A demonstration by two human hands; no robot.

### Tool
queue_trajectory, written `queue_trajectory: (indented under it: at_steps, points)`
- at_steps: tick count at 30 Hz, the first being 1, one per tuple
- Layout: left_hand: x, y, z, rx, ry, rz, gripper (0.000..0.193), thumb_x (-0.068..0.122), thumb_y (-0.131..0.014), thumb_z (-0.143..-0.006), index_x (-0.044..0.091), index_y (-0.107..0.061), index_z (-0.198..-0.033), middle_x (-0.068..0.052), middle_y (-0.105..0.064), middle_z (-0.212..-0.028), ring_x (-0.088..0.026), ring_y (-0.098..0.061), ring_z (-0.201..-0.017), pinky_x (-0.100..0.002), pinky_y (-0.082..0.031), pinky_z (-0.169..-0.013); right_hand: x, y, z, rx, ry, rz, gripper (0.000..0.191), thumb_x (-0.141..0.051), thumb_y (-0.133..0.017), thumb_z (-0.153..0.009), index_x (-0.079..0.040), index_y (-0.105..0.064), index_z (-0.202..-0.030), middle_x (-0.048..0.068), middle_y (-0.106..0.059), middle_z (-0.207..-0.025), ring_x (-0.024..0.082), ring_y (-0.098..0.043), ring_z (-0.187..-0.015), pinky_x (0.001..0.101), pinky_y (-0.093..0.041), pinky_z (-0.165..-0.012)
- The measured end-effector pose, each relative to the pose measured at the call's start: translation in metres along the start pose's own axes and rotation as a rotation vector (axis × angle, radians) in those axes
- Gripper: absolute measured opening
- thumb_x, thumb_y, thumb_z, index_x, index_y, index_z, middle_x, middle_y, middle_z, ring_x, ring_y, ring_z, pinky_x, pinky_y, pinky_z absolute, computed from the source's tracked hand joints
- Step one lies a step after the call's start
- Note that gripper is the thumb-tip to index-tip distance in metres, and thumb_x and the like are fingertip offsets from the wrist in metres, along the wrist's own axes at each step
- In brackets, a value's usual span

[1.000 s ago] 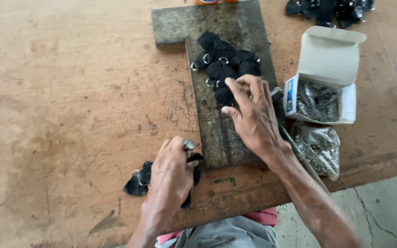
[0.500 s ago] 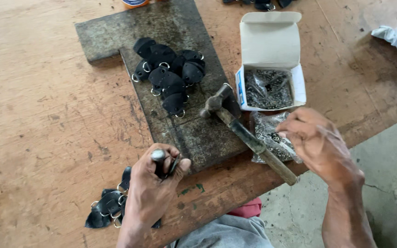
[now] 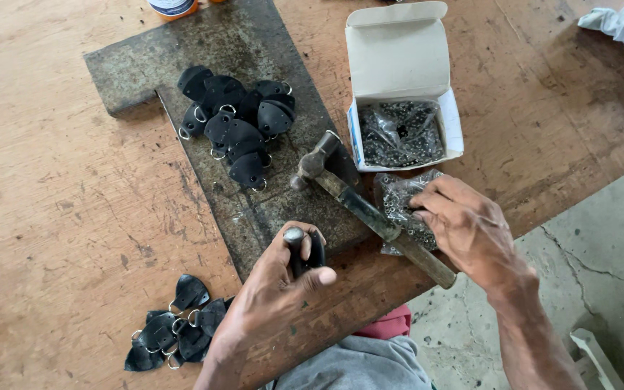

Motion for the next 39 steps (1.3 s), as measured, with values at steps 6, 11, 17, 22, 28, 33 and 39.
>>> queue_trajectory:
  at_steps: [6,11,17,22,28,33,39]
  points:
    - [-0.009,-0.001,-0.002,-0.005,0.025,0.145,0.027,0.018,-0.07,-0.098,0.017,-0.06,-0.123,-0.001,-0.049,-0.092,-0.013,-0.047,-0.08,-0.029,-0.046,-0.07,0.01,-0.009,0.003,-0.004,-0.027,-0.048,0.008,-0.005,-0.066,-0.095,-0.003,-0.073,-0.099,0.008,-0.072,-0.096,0.018,-0.071,-0.078,0.029,-0.062,-0.065]
    - [-0.01,0.003,-0.009,0.134,-0.233,0.38,0.033,-0.004,-0.078,-0.084,0.007,-0.047,-0.084,-0.01,-0.068,-0.107,-0.014,-0.065,-0.1,-0.029,-0.056,-0.091,0.013,-0.005,0.007,-0.03,-0.021,-0.118,0.012,-0.002,-0.068,-0.091,-0.005,-0.074,-0.1,0.01,-0.074,-0.096,0.018,-0.073,-0.074,0.0272,-0.062,-0.058]
    - [-0.014,0.008,-0.004,0.245,-0.257,0.443,0.041,-0.009,-0.081,-0.082,0.006,-0.043,-0.079,-0.01,-0.07,-0.102,-0.012,-0.065,-0.094,-0.026,-0.057,-0.086,-0.006,0.017,0.008,0.086,0.024,-0.145,0.021,0.002,-0.069,-0.09,-0.008,-0.074,-0.108,0.011,-0.075,-0.109,0.02,-0.074,-0.089,0.029,-0.062,-0.073]
    - [-0.011,0.004,-0.004,0.217,-0.204,0.457,0.041,-0.008,-0.081,-0.081,0.008,-0.043,-0.079,-0.011,-0.071,-0.101,-0.011,-0.066,-0.092,-0.026,-0.059,-0.085,-0.066,0.004,0.008,0.08,0.361,-0.168,0.038,0.004,-0.069,-0.091,-0.009,-0.073,-0.126,0.005,-0.072,-0.098,0.018,-0.066,-0.085,0.0263,-0.063,-0.072]
    - [-0.01,0.001,-0.002,0.226,-0.193,0.495,0.04,-0.009,-0.079,-0.081,0.008,-0.043,-0.078,-0.011,-0.071,-0.101,-0.012,-0.067,-0.093,-0.026,-0.061,-0.082,-0.082,0.004,0.003,-0.041,0.292,-0.287,0.055,0.002,-0.071,-0.083,-0.014,-0.065,-0.135,0.006,-0.07,-0.1,0.017,-0.068,-0.084,0.0298,-0.062,-0.073]
    - [-0.012,0.005,-0.001,0.259,-0.192,0.43,0.04,-0.008,-0.08,-0.08,0.009,-0.044,-0.077,-0.011,-0.073,-0.1,-0.012,-0.069,-0.091,-0.026,-0.063,-0.082,-0.083,0.005,0.005,-0.022,0.291,-0.209,0.058,-0.002,-0.076,-0.084,-0.02,-0.062,-0.138,0.005,-0.071,-0.101,0.018,-0.068,-0.086,0.0347,-0.06,-0.079]
    - [-0.009,0.005,0.0,0.249,-0.248,0.475,0.039,-0.008,-0.079,-0.081,0.01,-0.045,-0.077,-0.011,-0.071,-0.1,-0.012,-0.07,-0.096,-0.028,-0.064,-0.083,-0.082,-0.008,0.005,-0.04,0.38,-0.101,0.068,0.002,-0.073,-0.08,-0.012,-0.056,-0.144,0.011,-0.07,-0.106,0.021,-0.065,-0.087,0.0305,-0.062,-0.082]
Point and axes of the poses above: each hand's wrist, its own z-axis away from the middle knuckle, its own y-axis out of the back of the hand, x = y × z, the point moved 5 cm from there along -z, towards the middle knuckle
